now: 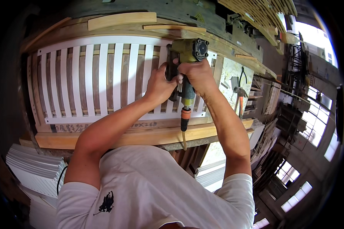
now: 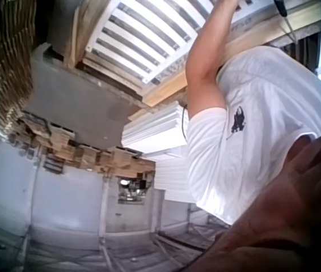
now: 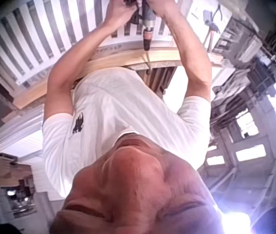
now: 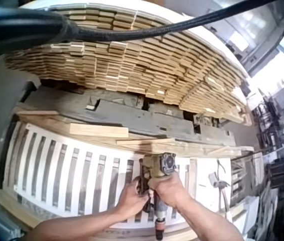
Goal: The person assembles white wooden slats into a panel structure using a pneumatic nail gun. They position the slats on a wooden jig, secure them with nails, and then flip the completed panel to inspect the alignment and finish.
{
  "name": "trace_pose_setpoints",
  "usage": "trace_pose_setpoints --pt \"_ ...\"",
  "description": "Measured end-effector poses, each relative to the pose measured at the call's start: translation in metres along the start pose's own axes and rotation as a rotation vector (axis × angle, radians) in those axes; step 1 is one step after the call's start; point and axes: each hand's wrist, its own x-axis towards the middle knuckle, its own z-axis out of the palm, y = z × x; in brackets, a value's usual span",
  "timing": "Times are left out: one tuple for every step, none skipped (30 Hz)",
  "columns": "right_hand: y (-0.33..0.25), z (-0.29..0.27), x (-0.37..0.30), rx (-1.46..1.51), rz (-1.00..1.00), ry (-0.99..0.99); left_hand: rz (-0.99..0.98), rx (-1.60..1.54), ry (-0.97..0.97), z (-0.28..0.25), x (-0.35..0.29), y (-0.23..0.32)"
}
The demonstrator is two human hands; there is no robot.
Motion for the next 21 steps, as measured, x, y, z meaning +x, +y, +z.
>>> trace_pose_setpoints --pt "0.004 -0.001 0.002 0.008 -0.012 -0.002 0.006 0.035 0.021 0.001 0.000 -0.001" --pt "0.005 -0.001 0.003 0.017 -0.024 -0.004 0.012 0.071 0.043 0.002 -0.001 -0.001" --pt "0.003 0.001 0.003 -0.012 -0.023 0.001 0.008 0.052 0.048 0.002 -0.001 -0.002" --pt "0.001 0.004 0.002 -0.040 -0.022 0.005 0.005 0.034 0.053 0.001 -0.001 -0.002" --pt "-0.001 0.006 0.002 -0.067 -0.022 0.009 0.002 0.016 0.058 0.000 -0.001 -0.003" --pt "-0.001 0.007 0.002 -0.047 -0.027 0.010 0.004 -0.025 0.052 -0.002 -0.001 0.002" --pt "0.001 0.009 0.003 -0.026 -0.033 0.012 0.006 -0.065 0.046 -0.004 -0.003 0.009" --pt "0.002 0.010 0.003 -0.006 -0.039 0.014 0.009 -0.105 0.039 -0.006 -0.004 0.013" --pt "0.001 0.011 0.003 -0.025 -0.035 0.011 0.020 -0.097 0.044 -0.006 -0.003 0.010" --pt "0.000 0.012 0.003 -0.044 -0.032 0.008 0.030 -0.089 0.049 -0.007 -0.002 0.005" --pt "-0.002 0.013 0.003 -0.063 -0.029 0.005 0.041 -0.081 0.054 -0.008 -0.002 0.002" --pt "-0.003 0.015 0.002 -0.045 -0.016 0.011 0.053 -0.050 0.058 -0.009 -0.002 0.002" --pt "-0.004 0.016 0.001 -0.028 -0.004 0.017 0.064 -0.019 0.062 -0.011 -0.003 0.003" --pt "-0.005 0.018 0.000 -0.010 0.009 0.023 0.075 0.011 0.067 -0.013 -0.003 0.003" --pt "-0.006 0.020 0.001 -0.009 0.008 0.004 0.072 0.028 0.070 -0.016 -0.004 0.004" --pt "-0.006 0.022 0.002 -0.008 0.007 -0.016 0.069 0.045 0.074 -0.020 -0.004 0.006" --pt "-0.007 0.024 0.003 -0.006 0.006 -0.035 0.066 0.062 0.077 -0.023 -0.005 0.006" --pt "-0.009 0.028 0.002 -0.015 0.007 -0.044 0.069 0.005 0.088 -0.025 -0.006 0.005" --pt "-0.011 0.033 0.002 -0.024 0.009 -0.054 0.071 -0.052 0.099 -0.027 -0.008 0.002" --pt "-0.013 0.037 0.002 -0.033 0.010 -0.063 0.074 -0.109 0.109 -0.029 -0.009 0.001" --pt "-0.013 0.038 0.002 -0.042 0.010 -0.066 0.062 -0.098 0.106 -0.031 -0.010 0.003"
